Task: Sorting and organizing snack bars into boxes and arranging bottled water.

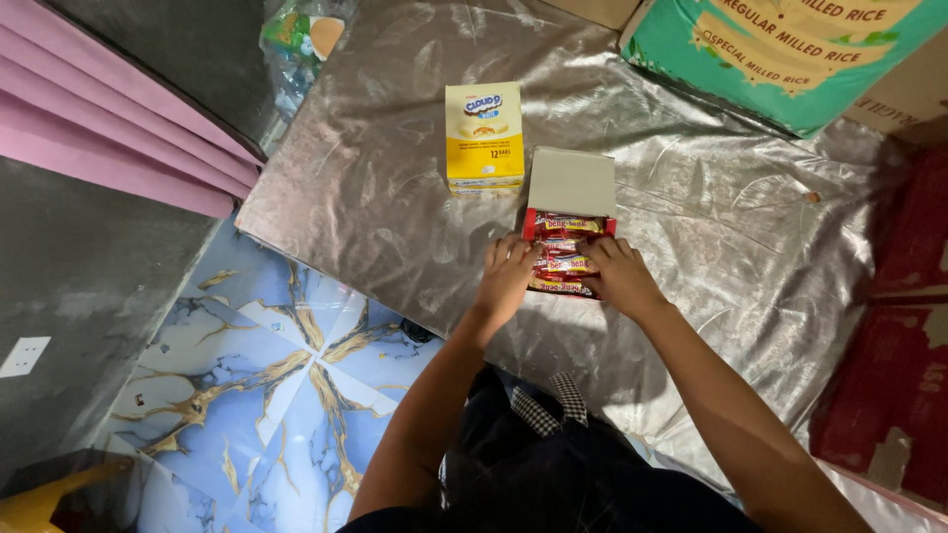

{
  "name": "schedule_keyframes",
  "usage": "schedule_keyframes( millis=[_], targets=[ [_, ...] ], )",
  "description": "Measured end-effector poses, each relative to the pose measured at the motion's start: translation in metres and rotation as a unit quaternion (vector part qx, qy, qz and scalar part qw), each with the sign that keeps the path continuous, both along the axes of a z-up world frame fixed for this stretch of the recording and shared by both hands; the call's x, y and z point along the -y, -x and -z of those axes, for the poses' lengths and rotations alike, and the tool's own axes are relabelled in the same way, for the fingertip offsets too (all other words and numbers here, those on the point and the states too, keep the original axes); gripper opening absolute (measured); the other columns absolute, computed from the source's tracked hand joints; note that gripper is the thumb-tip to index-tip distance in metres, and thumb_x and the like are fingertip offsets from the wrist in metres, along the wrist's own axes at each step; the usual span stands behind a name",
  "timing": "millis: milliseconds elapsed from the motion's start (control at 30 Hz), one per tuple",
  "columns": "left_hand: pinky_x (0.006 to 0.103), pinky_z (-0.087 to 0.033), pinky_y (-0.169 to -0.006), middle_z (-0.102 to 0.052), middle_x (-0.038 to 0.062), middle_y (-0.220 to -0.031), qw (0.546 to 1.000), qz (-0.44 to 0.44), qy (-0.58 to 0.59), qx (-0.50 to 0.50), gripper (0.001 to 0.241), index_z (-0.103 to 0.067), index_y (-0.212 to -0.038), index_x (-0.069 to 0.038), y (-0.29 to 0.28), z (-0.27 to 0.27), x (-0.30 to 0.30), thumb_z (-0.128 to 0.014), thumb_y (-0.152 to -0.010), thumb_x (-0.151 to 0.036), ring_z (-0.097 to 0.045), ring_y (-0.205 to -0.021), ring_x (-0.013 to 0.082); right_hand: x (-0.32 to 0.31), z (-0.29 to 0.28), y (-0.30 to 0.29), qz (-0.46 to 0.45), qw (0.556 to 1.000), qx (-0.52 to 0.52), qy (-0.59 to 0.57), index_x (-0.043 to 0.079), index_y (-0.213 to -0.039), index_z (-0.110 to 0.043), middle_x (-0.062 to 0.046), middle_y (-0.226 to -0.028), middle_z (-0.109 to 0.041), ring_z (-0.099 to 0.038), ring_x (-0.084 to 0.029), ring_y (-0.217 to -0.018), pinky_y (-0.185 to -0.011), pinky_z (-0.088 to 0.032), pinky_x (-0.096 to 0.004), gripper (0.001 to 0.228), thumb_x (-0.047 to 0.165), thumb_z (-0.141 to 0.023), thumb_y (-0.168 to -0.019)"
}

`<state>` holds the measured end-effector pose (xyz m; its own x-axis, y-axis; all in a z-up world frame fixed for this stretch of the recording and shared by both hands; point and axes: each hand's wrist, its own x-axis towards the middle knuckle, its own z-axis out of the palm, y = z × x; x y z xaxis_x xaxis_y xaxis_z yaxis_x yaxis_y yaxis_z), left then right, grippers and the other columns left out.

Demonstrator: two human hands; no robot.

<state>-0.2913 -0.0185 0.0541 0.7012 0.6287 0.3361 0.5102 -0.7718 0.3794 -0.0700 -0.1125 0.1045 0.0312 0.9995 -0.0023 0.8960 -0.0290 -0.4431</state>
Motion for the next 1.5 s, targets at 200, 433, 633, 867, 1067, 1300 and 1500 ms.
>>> schedule_keyframes(
  millis=[200, 433, 633, 867, 1067, 1300, 1500],
  targets=[
    [0.0466, -0.034, -0.119, -0.060, 0.008, -0.129, 0.999, 0.005, 0.035, 0.012, 0.046, -0.062, -0.136, -0.012, -0.013, 0.020, -0.010, -0.061, -0.090, -0.004, -0.051, -0.131, 0.0286, 0.000, 0.020, -0.004, 0.033, 0.992, 0.118, -0.004, 0.017, -0.128, -0.065, -0.005, -0.125, -0.064, -0.053, -0.031, -0.123, -0.103, -0.041, -0.049, 0.036, 0.013, -0.063, -0.092],
    [0.0454, -0.038, -0.113, -0.060, 0.007, -0.136, 0.982, -0.026, 0.182, 0.045, 0.050, -0.058, -0.135, -0.015, -0.014, -0.011, -0.014, -0.069, -0.086, -0.009, -0.050, -0.131, 0.0328, -0.002, 0.019, 0.014, 0.049, 0.987, 0.146, -0.045, 0.016, -0.133, -0.061, -0.008, -0.134, -0.061, -0.050, -0.033, -0.125, -0.103, -0.037, -0.051, 0.044, 0.014, -0.064, -0.089],
    [0.0473, -0.038, -0.113, -0.054, 0.015, -0.141, 0.965, -0.001, 0.223, 0.138, 0.067, -0.052, -0.143, -0.013, -0.013, 0.001, -0.010, -0.070, -0.079, 0.000, -0.043, -0.133, 0.0401, -0.002, 0.021, 0.022, 0.011, 0.991, 0.119, -0.064, 0.020, -0.132, -0.063, -0.008, -0.135, -0.058, -0.048, -0.030, -0.130, -0.108, -0.033, -0.053, 0.046, 0.014, -0.064, -0.086],
    [0.0432, -0.050, -0.100, -0.056, 0.017, -0.133, 0.919, -0.095, 0.324, 0.205, 0.059, -0.053, -0.145, -0.014, -0.004, -0.006, -0.010, -0.052, -0.088, 0.004, -0.061, -0.118, 0.0380, -0.006, 0.032, 0.021, 0.006, 0.989, 0.143, -0.045, 0.023, -0.131, -0.066, -0.005, -0.134, -0.060, -0.050, -0.028, -0.129, -0.107, -0.037, -0.049, 0.047, 0.009, -0.063, -0.086],
    [0.0465, -0.038, -0.116, -0.046, 0.014, -0.149, 0.985, -0.038, 0.153, 0.064, 0.052, -0.053, -0.144, -0.016, -0.019, 0.016, 0.004, -0.060, -0.093, -0.011, -0.043, -0.139, 0.0364, -0.012, 0.039, 0.026, 0.009, 0.996, 0.056, -0.069, 0.017, -0.139, -0.061, -0.011, -0.140, -0.056, -0.050, -0.034, -0.130, -0.111, -0.040, -0.048, 0.056, 0.011, -0.064, -0.084],
    [0.0479, -0.013, -0.128, -0.022, 0.007, -0.170, 0.993, 0.031, 0.072, -0.083, 0.076, -0.026, -0.163, -0.016, -0.044, 0.005, 0.017, -0.058, -0.098, -0.037, -0.019, -0.158, 0.0279, -0.009, 0.040, 0.022, 0.074, 0.982, 0.144, -0.102, 0.006, -0.154, -0.039, -0.017, -0.161, -0.031, -0.035, -0.047, -0.143, -0.116, -0.028, -0.059, 0.064, 0.019, -0.063, -0.096],
    [0.0472, -0.015, -0.125, -0.024, 0.006, -0.169, 0.985, 0.015, 0.064, -0.156, 0.074, -0.026, -0.160, -0.017, -0.059, 0.034, 0.012, -0.054, -0.098, -0.047, -0.020, -0.155, 0.0278, 0.009, 0.049, 0.014, 0.168, 0.981, 0.040, -0.089, 0.012, -0.156, -0.039, -0.024, -0.160, -0.034, -0.042, -0.048, -0.138, -0.113, -0.039, -0.054, 0.063, 0.017, -0.063, -0.099]
  ],
)
